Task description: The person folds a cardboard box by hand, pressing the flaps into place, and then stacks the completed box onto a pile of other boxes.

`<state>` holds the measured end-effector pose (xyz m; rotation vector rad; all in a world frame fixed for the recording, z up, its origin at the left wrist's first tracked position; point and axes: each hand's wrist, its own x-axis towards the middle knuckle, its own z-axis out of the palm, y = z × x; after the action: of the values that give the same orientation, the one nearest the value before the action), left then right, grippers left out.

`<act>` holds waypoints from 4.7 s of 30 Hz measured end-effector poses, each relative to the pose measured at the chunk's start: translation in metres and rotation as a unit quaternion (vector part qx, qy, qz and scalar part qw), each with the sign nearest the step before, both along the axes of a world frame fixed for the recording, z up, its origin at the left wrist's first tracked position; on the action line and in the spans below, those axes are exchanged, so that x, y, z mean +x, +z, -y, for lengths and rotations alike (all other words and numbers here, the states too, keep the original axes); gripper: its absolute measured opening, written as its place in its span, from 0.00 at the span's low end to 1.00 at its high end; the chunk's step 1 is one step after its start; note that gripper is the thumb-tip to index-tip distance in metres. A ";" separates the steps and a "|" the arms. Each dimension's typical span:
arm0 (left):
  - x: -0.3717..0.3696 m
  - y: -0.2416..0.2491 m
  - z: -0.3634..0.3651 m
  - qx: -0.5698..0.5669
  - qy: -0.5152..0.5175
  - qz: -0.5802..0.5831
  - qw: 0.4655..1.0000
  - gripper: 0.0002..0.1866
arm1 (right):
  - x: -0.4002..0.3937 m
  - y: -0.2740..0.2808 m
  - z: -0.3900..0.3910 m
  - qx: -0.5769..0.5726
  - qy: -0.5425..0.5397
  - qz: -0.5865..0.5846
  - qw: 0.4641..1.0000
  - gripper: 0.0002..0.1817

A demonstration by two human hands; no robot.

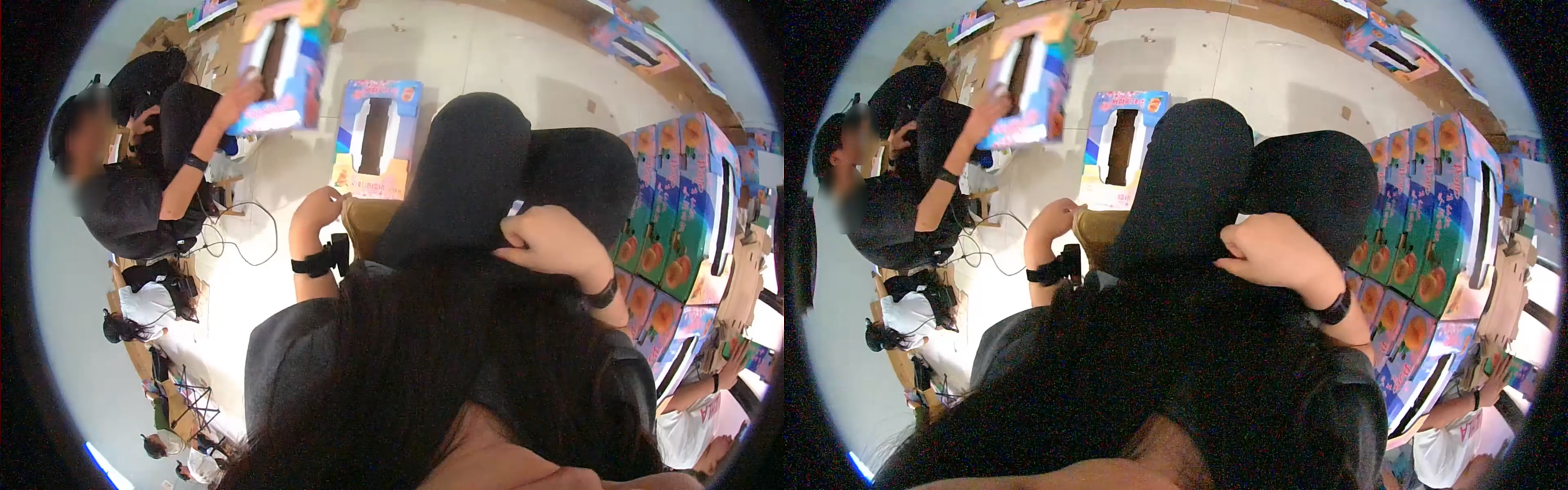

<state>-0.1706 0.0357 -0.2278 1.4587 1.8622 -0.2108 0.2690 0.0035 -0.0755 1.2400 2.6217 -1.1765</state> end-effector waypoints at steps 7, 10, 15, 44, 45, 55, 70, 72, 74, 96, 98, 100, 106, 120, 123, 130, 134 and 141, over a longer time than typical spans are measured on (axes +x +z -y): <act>0.019 0.017 -0.022 -0.056 -0.021 0.024 0.998 0.34 | 0.001 -0.023 -0.001 -0.029 0.011 -0.013 0.999 0.20; 0.018 0.018 -0.027 -0.092 -0.029 0.076 0.992 0.33 | 0.006 -0.025 -0.002 -0.045 0.013 -0.013 0.999 0.20; 0.008 0.033 -0.039 -0.120 0.002 0.224 0.967 0.26 | 0.007 -0.022 -0.008 -0.075 0.017 0.007 0.997 0.20; 0.039 -0.166 -0.071 0.153 -0.061 -0.121 0.979 0.75 | -0.003 -0.025 -0.022 -0.100 0.038 0.039 0.993 0.22; 0.039 -0.159 -0.071 0.181 -0.067 -0.111 0.975 0.73 | -0.003 -0.025 -0.020 -0.086 0.033 0.030 0.995 0.22; 0.043 -0.088 -0.078 0.389 -0.049 -0.074 0.917 0.50 | 0.005 -0.036 -0.006 -0.043 0.014 -0.023 0.999 0.20; 0.076 0.152 -0.063 0.748 -0.231 -0.062 0.619 0.36 | 0.013 0.065 0.020 0.448 -0.156 -0.242 0.846 0.11; 0.088 0.179 -0.047 0.764 -0.263 -0.074 0.584 0.37 | 0.013 0.083 0.032 0.547 -0.164 -0.234 0.787 0.12; 0.102 0.197 -0.032 0.775 -0.290 -0.066 0.557 0.36 | 0.018 0.094 0.044 0.614 -0.167 -0.201 0.745 0.13; 0.181 0.229 0.038 0.671 -0.491 0.113 0.543 0.30 | 0.020 0.040 0.042 0.667 -0.262 -0.028 0.697 0.15; 0.199 0.217 0.029 0.693 -0.470 0.138 0.529 0.29 | 0.021 0.044 0.037 0.657 -0.261 -0.032 0.707 0.16; 0.211 0.215 0.027 0.709 -0.434 0.143 0.537 0.28 | 0.024 0.046 0.030 0.655 -0.259 -0.046 0.708 0.17; 0.228 0.211 0.016 0.680 -0.379 0.064 0.625 0.28 | 0.028 0.048 0.029 0.652 -0.265 -0.045 0.709 0.20; 0.224 0.218 0.076 0.511 -0.330 0.493 0.622 0.30 | 0.023 0.039 0.049 0.652 -0.257 -0.014 0.713 0.18; 0.229 0.229 0.101 0.124 -0.198 0.770 0.593 0.31 | 0.027 0.033 0.056 0.654 -0.246 -0.031 0.715 0.17; 0.235 0.219 0.094 0.013 -0.014 0.876 0.483 0.37 | 0.021 0.019 0.073 0.646 -0.253 0.009 0.720 0.21; 0.242 0.213 0.094 0.038 0.068 0.904 0.421 0.37 | 0.019 0.019 0.087 0.613 -0.254 0.002 0.748 0.19; 0.239 0.198 0.085 0.089 -0.015 0.896 0.434 0.39 | 0.016 0.056 0.125 0.518 -0.243 -0.166 0.803 0.11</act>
<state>0.0686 -0.0492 -0.0294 0.7945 -0.0446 1.1617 0.2847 -0.1211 -0.0193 2.0683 3.4504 0.2916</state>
